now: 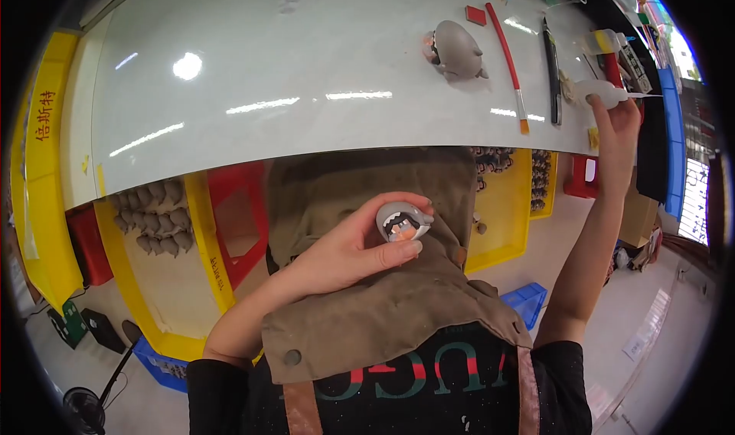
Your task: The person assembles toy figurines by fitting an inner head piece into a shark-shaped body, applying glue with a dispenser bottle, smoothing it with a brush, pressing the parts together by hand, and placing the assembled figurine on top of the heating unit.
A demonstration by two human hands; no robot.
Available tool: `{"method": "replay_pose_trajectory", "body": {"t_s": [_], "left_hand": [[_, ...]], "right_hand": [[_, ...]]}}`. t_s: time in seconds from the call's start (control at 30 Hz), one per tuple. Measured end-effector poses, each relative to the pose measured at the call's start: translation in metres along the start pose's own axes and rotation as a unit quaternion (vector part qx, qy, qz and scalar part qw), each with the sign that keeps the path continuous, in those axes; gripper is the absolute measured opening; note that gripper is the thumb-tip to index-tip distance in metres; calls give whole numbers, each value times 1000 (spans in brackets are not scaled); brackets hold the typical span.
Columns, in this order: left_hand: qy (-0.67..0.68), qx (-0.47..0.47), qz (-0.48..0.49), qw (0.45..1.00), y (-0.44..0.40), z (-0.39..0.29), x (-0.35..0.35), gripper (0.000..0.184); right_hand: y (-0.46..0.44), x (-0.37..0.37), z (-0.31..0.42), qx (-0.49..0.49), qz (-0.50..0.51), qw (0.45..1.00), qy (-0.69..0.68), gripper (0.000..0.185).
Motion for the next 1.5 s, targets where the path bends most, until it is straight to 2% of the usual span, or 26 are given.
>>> {"method": "replay_pose_trajectory", "body": {"t_s": [0.03, 0.1, 0.17, 0.23, 0.3, 0.37, 0.47, 0.57, 0.67, 0.77, 0.87, 0.97, 1.07, 1.17, 1.27, 1.4, 1.5], "left_hand": [[9, -6, 1, 1000, -1, 0, 0, 51], [29, -19, 1, 999, 0, -1, 0, 51], [44, -49, 12, 998, -1, -2, 0, 51], [35, -66, 28, 997, -4, -4, 2, 51], [7, -66, 42, 997, -5, -4, 4, 51], [4, -71, 32, 997, -4, 3, 2, 51], [-18, -53, 12, 998, 0, 5, 3, 49], [-66, -34, 15, 997, 2, 4, 5, 49], [-100, -25, 27, 994, 4, 6, 5, 50], [-99, -34, 28, 994, 6, 3, 8, 49], [-79, -47, 36, 995, 5, 2, 11, 49], [-83, -58, 37, 994, 5, 6, 9, 49], [-98, -42, 41, 993, 4, 8, 8, 50], [-76, -39, 38, 996, 5, 7, 9, 51], [-74, -48, 43, 995, 4, 5, 10, 51], [-48, -72, 34, 996, 4, 3, 12, 50], [-78, -66, 32, 994, 2, 4, 10, 50]], "right_hand": [[8, -7, 11, -11, -41, 998, 37, 41], [34, -19, 52, -55, -96, 993, -35, 40], [69, -13, 83, 2, -53, 997, -49, 40], [106, 11, 91, 45, 199, 960, -193, 42], [134, 48, 110, 156, 393, 877, -230, 44], [164, 72, 117, 190, 499, 814, -226, 45], [184, 86, 122, 272, 511, 741, -341, 46], [182, 87, 125, 256, 539, 733, -327, 47], [183, 84, 126, 290, 551, 711, -328, 43], [188, 87, 122, 349, 501, 697, -377, 41], [193, 88, 122, 355, 482, 710, -370, 39], [197, 86, 119, 385, 513, 684, -347, 39], [202, 89, 120, 369, 492, 701, -360, 36], [203, 92, 118, 336, 469, 736, -354, 38], [204, 90, 121, 247, 470, 797, -290, 37], [199, 87, 123, 196, 501, 815, -214, 39], [197, 87, 126, 175, 516, 819, -178, 41]]}}
Point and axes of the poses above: each hand's wrist, its own y-axis away from the middle knuckle, its own x-axis out of the palm, z = x × y, the point moved 4 cm from there along -y, towards the middle knuckle, and after that the axes turned 1 degree about -y, right-handed, at the moved point
